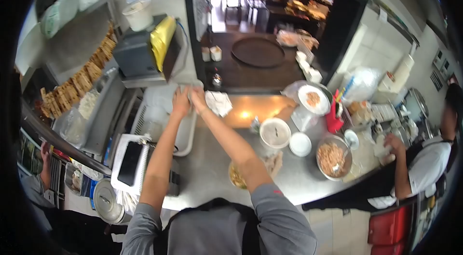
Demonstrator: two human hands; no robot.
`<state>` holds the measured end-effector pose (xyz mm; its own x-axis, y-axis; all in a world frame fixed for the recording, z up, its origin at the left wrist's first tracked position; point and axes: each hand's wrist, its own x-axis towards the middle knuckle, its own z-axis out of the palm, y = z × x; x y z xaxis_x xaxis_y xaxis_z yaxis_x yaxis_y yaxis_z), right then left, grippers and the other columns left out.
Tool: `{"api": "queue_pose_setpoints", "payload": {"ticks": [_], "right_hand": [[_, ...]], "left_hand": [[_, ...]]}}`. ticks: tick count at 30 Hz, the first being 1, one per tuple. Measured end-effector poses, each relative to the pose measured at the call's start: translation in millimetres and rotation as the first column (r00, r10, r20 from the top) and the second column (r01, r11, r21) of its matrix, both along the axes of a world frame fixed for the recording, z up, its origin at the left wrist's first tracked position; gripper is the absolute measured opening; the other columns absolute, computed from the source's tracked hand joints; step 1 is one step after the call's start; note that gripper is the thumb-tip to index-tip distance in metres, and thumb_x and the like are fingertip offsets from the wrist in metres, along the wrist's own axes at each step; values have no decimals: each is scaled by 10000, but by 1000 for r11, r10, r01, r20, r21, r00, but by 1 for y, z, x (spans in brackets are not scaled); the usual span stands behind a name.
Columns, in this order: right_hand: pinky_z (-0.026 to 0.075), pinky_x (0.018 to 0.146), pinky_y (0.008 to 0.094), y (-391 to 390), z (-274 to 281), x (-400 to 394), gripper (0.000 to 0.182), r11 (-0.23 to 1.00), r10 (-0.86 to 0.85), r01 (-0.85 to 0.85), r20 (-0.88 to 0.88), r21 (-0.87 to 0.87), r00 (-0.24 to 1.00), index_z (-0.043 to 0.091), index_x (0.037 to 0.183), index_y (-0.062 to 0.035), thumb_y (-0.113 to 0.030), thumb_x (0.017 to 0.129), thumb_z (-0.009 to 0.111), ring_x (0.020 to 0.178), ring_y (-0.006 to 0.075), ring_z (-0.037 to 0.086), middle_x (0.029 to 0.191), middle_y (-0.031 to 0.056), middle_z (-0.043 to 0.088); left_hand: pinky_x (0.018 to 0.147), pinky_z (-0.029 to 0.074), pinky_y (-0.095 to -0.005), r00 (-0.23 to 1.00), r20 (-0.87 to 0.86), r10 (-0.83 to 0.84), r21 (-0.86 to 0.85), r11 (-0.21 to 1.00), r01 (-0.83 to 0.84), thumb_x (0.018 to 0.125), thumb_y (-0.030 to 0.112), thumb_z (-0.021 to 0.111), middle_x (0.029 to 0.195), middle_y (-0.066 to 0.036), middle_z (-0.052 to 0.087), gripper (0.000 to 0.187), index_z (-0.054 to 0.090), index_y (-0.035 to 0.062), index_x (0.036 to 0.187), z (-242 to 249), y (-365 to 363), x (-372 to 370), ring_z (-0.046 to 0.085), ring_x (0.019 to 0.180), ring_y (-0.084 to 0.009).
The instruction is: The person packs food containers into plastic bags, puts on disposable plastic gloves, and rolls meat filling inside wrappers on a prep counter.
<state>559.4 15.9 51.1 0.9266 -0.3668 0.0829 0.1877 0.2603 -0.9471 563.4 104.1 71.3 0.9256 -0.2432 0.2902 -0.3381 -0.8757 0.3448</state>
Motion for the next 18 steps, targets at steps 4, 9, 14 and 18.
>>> {"api": "queue_pose_setpoints", "payload": {"ticks": [4, 9, 14, 18], "right_hand": [[505, 592, 306, -61, 56, -36, 194, 976, 40, -24, 67, -217, 997, 412, 1005, -63, -98, 863, 540, 766, 168, 558, 926, 100, 518], [565, 585, 340, -158, 52, -108, 193, 894, 423, -442, -181, -79, 888, 553, 1030, -8, -108, 865, 562, 726, 256, 660, 824, 145, 621], [545, 726, 271, -192, -12, -193, 213, 693, 600, -721, -573, 23, 559, 568, 1088, -29, -116, 898, 529, 860, 202, 656, 989, 143, 644], [518, 784, 245, -205, -42, -234, 208, 689, 649, -718, -523, 96, 553, 570, 1081, -26, -117, 899, 530, 944, 162, 623, 1038, 113, 627]], "left_hand": [[990, 321, -468, 917, 363, -164, -90, 974, 209, 775, 81, 588, 1342, -195, 353, 500, 481, 123, 1261, 32, -31, -43, 366, 1197, -402], [960, 353, -401, 819, 532, -216, -292, 861, 417, 805, 78, 569, 1223, -146, 469, 286, 623, 98, 1086, 96, -21, -151, 415, 1153, -339], [879, 419, -341, 877, 169, -449, -571, 681, 459, 857, 102, 551, 1153, -127, 524, 237, 631, 94, 1080, 45, -17, -205, 504, 1073, -249], [815, 457, -309, 825, -72, -560, -694, 623, 362, 881, 135, 543, 1110, -113, 568, 234, 634, 85, 1091, -19, -17, -228, 556, 990, -197]]}}
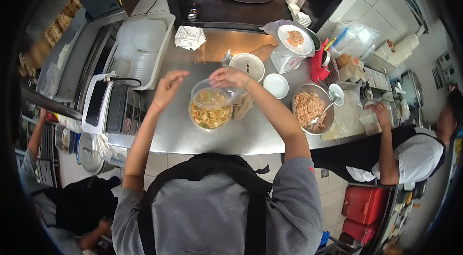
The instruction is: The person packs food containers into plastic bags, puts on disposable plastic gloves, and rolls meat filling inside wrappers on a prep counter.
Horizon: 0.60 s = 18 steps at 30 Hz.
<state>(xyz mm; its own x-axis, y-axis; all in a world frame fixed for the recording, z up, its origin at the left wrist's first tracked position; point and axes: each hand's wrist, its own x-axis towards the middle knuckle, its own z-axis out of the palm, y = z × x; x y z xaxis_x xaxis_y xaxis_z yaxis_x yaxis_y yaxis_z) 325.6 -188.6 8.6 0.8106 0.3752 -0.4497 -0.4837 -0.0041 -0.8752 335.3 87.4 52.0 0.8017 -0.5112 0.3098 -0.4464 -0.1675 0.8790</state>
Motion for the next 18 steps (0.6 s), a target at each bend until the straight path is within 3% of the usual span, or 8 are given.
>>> {"api": "queue_pose_setpoints", "payload": {"ticks": [3, 4, 7, 11, 13, 14, 17, 18], "right_hand": [[497, 800, 245, 0, -10, -30, 194, 994, -18, 12, 58, 109, 998, 572, 1070, -22, -97, 896, 532, 928, 126, 597, 1016, 75, 611], [480, 804, 241, 6, -10, -41, 182, 986, -74, 68, 40, 150, 996, 573, 1061, -17, -81, 897, 525, 880, 102, 575, 975, 37, 596], [473, 793, 234, 20, -27, -61, 175, 949, -268, 225, 193, 219, 944, 580, 1055, -29, -87, 905, 511, 865, 104, 577, 971, 28, 601], [467, 757, 229, 41, -48, -73, 217, 935, -311, 355, 532, 22, 788, 549, 1111, -22, -104, 926, 470, 874, 76, 557, 993, 32, 602], [457, 798, 267, 51, -23, -86, 238, 853, -230, 449, 580, -267, 781, 542, 1130, -20, -103, 922, 461, 932, 139, 567, 1025, 69, 605], [452, 818, 287, 54, -16, -91, 249, 776, -182, 487, 598, -400, 781, 539, 1139, -19, -103, 920, 456, 962, 170, 572, 1041, 88, 606], [320, 996, 417, 59, -35, -96, 345, 598, 16, 707, 888, -378, 460, 500, 1218, -44, -168, 896, 476, 1216, 332, 423, 1275, 152, 492], [258, 1022, 444, 64, -30, -102, 389, 544, 112, 714, 881, -442, 460, 461, 1260, -61, -195, 895, 472, 1261, 320, 355, 1325, 144, 433]], "left_hand": [[809, 463, -306, 990, -130, 48, -4, 999, -49, 891, 180, 532, 1084, -131, 605, 254, 629, 62, 1094, -44, -6, -15, 585, 962, -215], [811, 463, -308, 983, -168, 73, -10, 997, -76, 895, 197, 527, 1077, -142, 618, 265, 627, 53, 1094, -52, -10, -20, 595, 959, -227], [832, 459, -321, 953, -195, 233, 63, 972, -225, 900, 244, 508, 1084, -182, 618, 310, 617, 29, 1095, -64, -28, -32, 608, 980, -270], [863, 452, -355, 892, -295, 341, 246, 930, -274, 902, 230, 480, 1090, -209, 599, 314, 607, 14, 1091, -63, -41, -48, 591, 1008, -319], [862, 455, -372, 876, -268, 400, 270, 904, -331, 905, 195, 455, 1068, -211, 603, 300, 601, 8, 1089, -62, -47, -56, 589, 994, -339], [863, 454, -372, 890, -171, 423, 269, 889, -371, 906, 183, 444, 1070, -205, 604, 300, 589, 15, 1107, -68, -49, -59, 582, 1006, -339], [890, 436, -372, 882, 62, 468, 326, 825, -461, 909, 160, 419, 1107, -181, 592, 315, 549, 41, 1170, -77, -55, -67, 547, 1064, -331], [913, 420, -373, 874, 98, 477, 390, 789, -474, 911, 159, 415, 1140, -168, 578, 326, 530, 51, 1196, -67, -57, -75, 526, 1099, -321]]}}
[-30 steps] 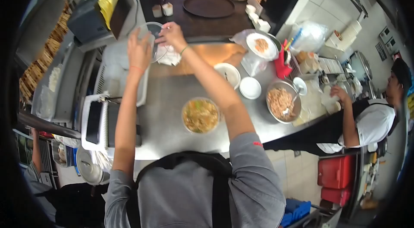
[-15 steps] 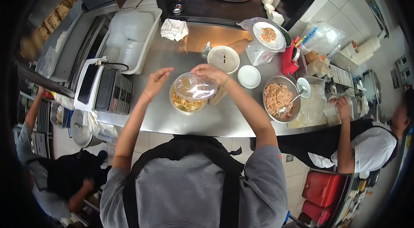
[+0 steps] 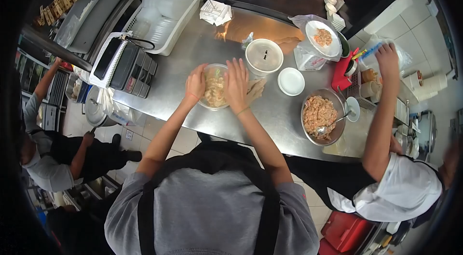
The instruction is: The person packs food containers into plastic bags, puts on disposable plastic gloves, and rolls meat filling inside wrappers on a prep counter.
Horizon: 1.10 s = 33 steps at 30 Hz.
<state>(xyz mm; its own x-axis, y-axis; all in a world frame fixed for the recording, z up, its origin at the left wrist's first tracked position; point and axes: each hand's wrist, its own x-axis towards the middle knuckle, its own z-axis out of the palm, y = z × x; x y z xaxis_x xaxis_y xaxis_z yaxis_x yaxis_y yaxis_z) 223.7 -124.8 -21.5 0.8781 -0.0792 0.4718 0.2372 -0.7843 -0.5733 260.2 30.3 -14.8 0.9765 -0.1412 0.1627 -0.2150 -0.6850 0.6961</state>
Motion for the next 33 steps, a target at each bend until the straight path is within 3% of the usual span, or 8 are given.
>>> {"api": "queue_pose_setpoints", "payload": {"ticks": [5, 14, 18, 22, 25, 27, 29, 33], "right_hand": [[49, 1078, 533, 15, 22, -13, 558, 942, 18, -48, -92, -333, 996, 294, 1400, -109, -325, 902, 425, 1383, 258, 126, 1480, 101, 201], [139, 1071, 522, 14, 4, 1, 608, 916, 49, -93, -123, -390, 991, 328, 1359, -5, -391, 896, 407, 1353, 271, 217, 1436, 171, 279], [185, 1055, 524, 9, -2, -1, 614, 948, 77, -101, -90, -303, 993, 337, 1347, 19, -393, 895, 389, 1339, 306, 236, 1420, 212, 284], [157, 1065, 514, -18, 20, -22, 535, 939, 270, -226, -148, 258, 951, 400, 1337, -95, -412, 907, 424, 1352, 312, 196, 1429, 192, 270], [334, 967, 421, -64, 56, -89, 341, 837, 546, -517, -316, 178, 776, 554, 1116, -67, -306, 872, 552, 1163, 297, 431, 1219, 149, 480], [460, 787, 363, -81, 91, -137, 209, 745, 576, -638, -670, 195, 469, 587, 968, -61, -226, 841, 560, 893, 283, 583, 898, 131, 611], [476, 756, 398, -91, 80, -184, 150, 887, 424, -415, -715, 204, 556, 589, 887, -47, -161, 811, 529, 879, 318, 601, 868, 145, 609], [478, 688, 419, -79, 57, -201, 139, 907, 296, -417, -631, -49, 717, 590, 794, -48, -165, 798, 516, 789, 336, 598, 757, 173, 591]], "left_hand": [[1046, 272, -424, 947, 320, -24, 311, 947, -81, 925, 204, 403, 1372, -101, 390, 418, 400, 77, 1323, -2, -12, -13, 319, 1296, -267], [1083, 181, -472, 983, 108, -148, 446, 891, 85, 919, 285, 360, 1475, -75, 229, 523, 295, 57, 1386, -6, -6, -6, 182, 1369, -238], [1074, 188, -458, 960, 156, -233, 388, 908, 158, 900, 279, 376, 1451, -161, 262, 541, 314, 17, 1370, -19, -3, 2, 238, 1351, -279], [1057, 157, -517, 965, 146, -219, 293, 941, 169, 912, 331, 405, 1481, -166, 163, 589, 268, 13, 1388, -1, -2, -13, 158, 1370, -290], [1034, 235, -498, 887, 248, -390, 286, 904, 317, 878, 326, 495, 1384, -187, 356, 537, 404, 38, 1323, 47, 12, -50, 327, 1289, -306], [935, 389, -442, 664, -73, -744, 219, 637, 739, 843, 283, 540, 1125, -148, 586, 336, 591, 120, 1132, 81, 29, -72, 540, 1075, -298], [800, 480, -401, 454, -531, -716, 113, 471, 875, 814, 252, 541, 914, -107, 656, 202, 655, 169, 959, 90, 38, -88, 623, 891, -295], [791, 489, -403, 337, -678, -653, 248, 228, 942, 810, 242, 504, 942, -120, 652, 242, 644, 203, 1004, 77, 47, -84, 618, 906, -313]]}}
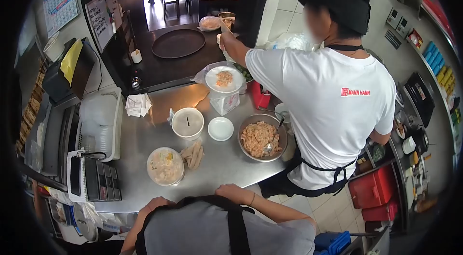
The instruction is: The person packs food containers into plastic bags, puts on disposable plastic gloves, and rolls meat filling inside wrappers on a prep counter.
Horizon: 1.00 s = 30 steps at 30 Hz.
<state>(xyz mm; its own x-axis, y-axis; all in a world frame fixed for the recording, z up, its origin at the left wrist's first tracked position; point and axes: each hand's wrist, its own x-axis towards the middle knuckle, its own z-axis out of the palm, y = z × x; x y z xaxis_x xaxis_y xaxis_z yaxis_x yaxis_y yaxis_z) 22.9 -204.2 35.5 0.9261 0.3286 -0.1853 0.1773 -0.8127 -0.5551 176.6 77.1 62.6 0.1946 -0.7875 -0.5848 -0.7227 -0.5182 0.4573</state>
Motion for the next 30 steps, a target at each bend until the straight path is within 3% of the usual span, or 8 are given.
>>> {"api": "queue_pose_setpoints", "payload": {"ticks": [9, 10, 11, 15, 17, 22, 26, 30], "right_hand": [[493, 672, 394, 15, -53, 34, 158, 975, 113, -111, -1, 193, 994, 643, 829, -49, -132, 793, 513, 767, 332, 609, 798, 126, 638], [488, 672, 387, 12, -2, 48, 181, 943, 258, -234, -76, 237, 963, 661, 882, -61, -148, 814, 518, 740, 316, 609, 806, 134, 645], [492, 699, 318, 11, -12, 58, 122, 910, 150, -14, -297, 415, 943, 667, 850, -56, -124, 813, 573, 725, 217, 635, 817, 74, 671], [412, 921, 327, 51, 8, 120, 326, 757, -447, 283, 151, 589, 882, 548, 1168, 21, -178, 924, 461, 1096, 297, 546, 1161, 200, 569], [281, 1036, 408, 68, -22, 160, 493, 921, -351, 219, 439, 324, 827, 381, 1314, 34, -253, 922, 458, 1276, 313, 361, 1352, 204, 398], [156, 1071, 500, 97, -41, 189, 644, 923, -329, 383, 581, 32, 744, 290, 1368, 18, -417, 907, 409, 1351, 285, 214, 1435, 177, 276], [139, 1081, 490, 94, -44, 190, 693, 942, -248, 329, 512, -71, 822, 284, 1372, 14, -475, 894, 395, 1358, 265, 205, 1450, 154, 257], [144, 1083, 479, 83, -48, 194, 666, 941, -335, 294, 335, 168, 880, 302, 1371, -8, -474, 904, 393, 1352, 247, 224, 1439, 131, 290]], "left_hand": [[765, 487, -415, 992, -86, -97, -236, 969, 74, 830, 223, 488, 885, -152, 647, 238, 648, 119, 972, -10, 20, 15, 620, 865, -326], [734, 487, -410, 988, -142, -67, -143, 989, 47, 804, 208, 519, 865, -156, 643, 199, 653, 102, 905, -10, 11, 16, 621, 834, -323], [704, 490, -401, 986, -111, -127, -132, 985, 112, 807, 209, 532, 841, -151, 642, 177, 655, 96, 866, -8, 6, 22, 621, 805, -324], [816, 448, -409, 816, 64, 574, -621, 663, -417, 898, 331, 465, 1000, -150, 608, 322, 619, 71, 1008, 9, -6, 48, 559, 958, -314], [950, 358, -441, 723, 159, 672, -649, 623, -437, 914, 365, 422, 1230, -159, 494, 440, 504, 42, 1202, -13, -18, 64, 429, 1177, -314], [1080, 128, -515, 568, 390, 725, -625, 661, -415, 929, 375, 356, 1483, -153, 155, 637, 162, 10, 1414, -76, -38, 77, 126, 1373, -315], [1078, 154, -502, 547, 469, 693, -616, 701, -360, 925, 363, 362, 1461, -170, 212, 615, 216, -1, 1398, -85, -38, 78, 190, 1356, -307], [1072, 170, -505, 630, 327, 704, -568, 679, -464, 928, 359, 358, 1453, -167, 236, 599, 229, 4, 1394, -80, -39, 88, 244, 1334, -301]]}}
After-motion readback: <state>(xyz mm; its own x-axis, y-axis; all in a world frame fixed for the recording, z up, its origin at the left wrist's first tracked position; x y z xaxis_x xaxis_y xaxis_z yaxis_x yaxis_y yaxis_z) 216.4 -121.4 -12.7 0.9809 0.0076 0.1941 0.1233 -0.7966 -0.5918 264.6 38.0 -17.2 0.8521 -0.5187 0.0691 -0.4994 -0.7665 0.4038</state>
